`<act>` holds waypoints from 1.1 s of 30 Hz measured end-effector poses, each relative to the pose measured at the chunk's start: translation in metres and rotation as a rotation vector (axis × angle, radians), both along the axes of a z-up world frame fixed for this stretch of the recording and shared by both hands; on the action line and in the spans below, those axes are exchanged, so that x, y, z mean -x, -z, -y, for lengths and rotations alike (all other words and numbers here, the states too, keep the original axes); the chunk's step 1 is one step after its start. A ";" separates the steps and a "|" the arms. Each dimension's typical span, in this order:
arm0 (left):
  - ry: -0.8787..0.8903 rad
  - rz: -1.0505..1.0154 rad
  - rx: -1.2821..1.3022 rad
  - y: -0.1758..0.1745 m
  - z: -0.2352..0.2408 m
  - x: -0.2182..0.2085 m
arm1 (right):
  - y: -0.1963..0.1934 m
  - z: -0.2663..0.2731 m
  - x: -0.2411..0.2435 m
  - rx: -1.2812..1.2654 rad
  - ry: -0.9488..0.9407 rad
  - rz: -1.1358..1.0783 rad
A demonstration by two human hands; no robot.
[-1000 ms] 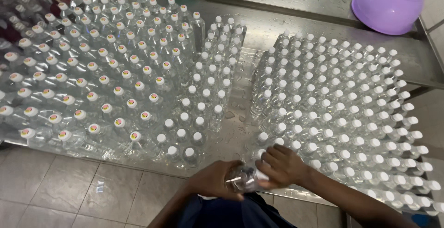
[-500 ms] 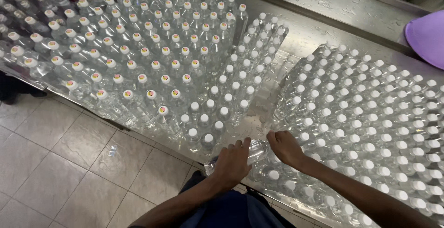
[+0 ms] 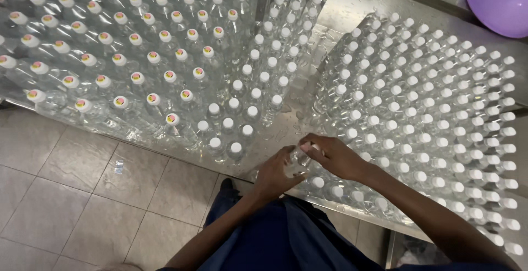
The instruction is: The person repeatedly picks up small plastic bottles from a large group on a metal table and screws white caps onto them by hand. The capped bottles are then placed back onto the table among the others.
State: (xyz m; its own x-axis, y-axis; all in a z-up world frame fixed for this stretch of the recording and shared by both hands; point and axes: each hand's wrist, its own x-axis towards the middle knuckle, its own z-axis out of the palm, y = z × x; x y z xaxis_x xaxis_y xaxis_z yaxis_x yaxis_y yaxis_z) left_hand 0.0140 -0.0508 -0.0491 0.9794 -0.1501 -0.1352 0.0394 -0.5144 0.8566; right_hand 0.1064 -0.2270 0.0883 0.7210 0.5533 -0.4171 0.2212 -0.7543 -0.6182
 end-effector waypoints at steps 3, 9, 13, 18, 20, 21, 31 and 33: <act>-0.050 -0.035 0.094 0.023 -0.005 -0.005 | 0.031 -0.014 -0.008 0.021 -0.051 0.126; -0.020 -0.231 0.050 0.007 -0.038 -0.001 | 0.141 -0.056 -0.058 0.113 -0.105 0.378; 0.140 -0.297 -0.069 0.056 -0.046 0.017 | 0.174 -0.070 -0.079 0.057 -0.082 0.416; 0.218 -0.305 -0.085 0.093 -0.043 0.023 | 0.126 -0.053 -0.067 0.056 -0.075 0.315; 0.238 -0.281 -0.135 0.095 -0.043 0.022 | 0.104 -0.025 -0.058 0.067 -0.056 0.286; 0.267 -0.305 -0.093 0.088 -0.043 0.020 | 0.093 -0.007 -0.053 0.102 -0.019 0.294; 0.314 -0.239 0.007 0.107 -0.025 0.015 | -0.034 0.097 0.033 -0.527 0.407 0.390; 0.326 -0.243 0.013 0.101 -0.024 0.012 | -0.063 0.119 0.062 -0.491 0.390 0.457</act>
State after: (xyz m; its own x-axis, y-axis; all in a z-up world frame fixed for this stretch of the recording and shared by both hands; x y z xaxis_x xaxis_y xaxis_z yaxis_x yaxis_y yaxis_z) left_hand 0.0022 -0.0266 -0.1505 0.8200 -0.4504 -0.3533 0.0786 -0.5229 0.8488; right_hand 0.0446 -0.3456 0.1511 0.9430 0.2687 0.1963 0.3098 -0.4932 -0.8129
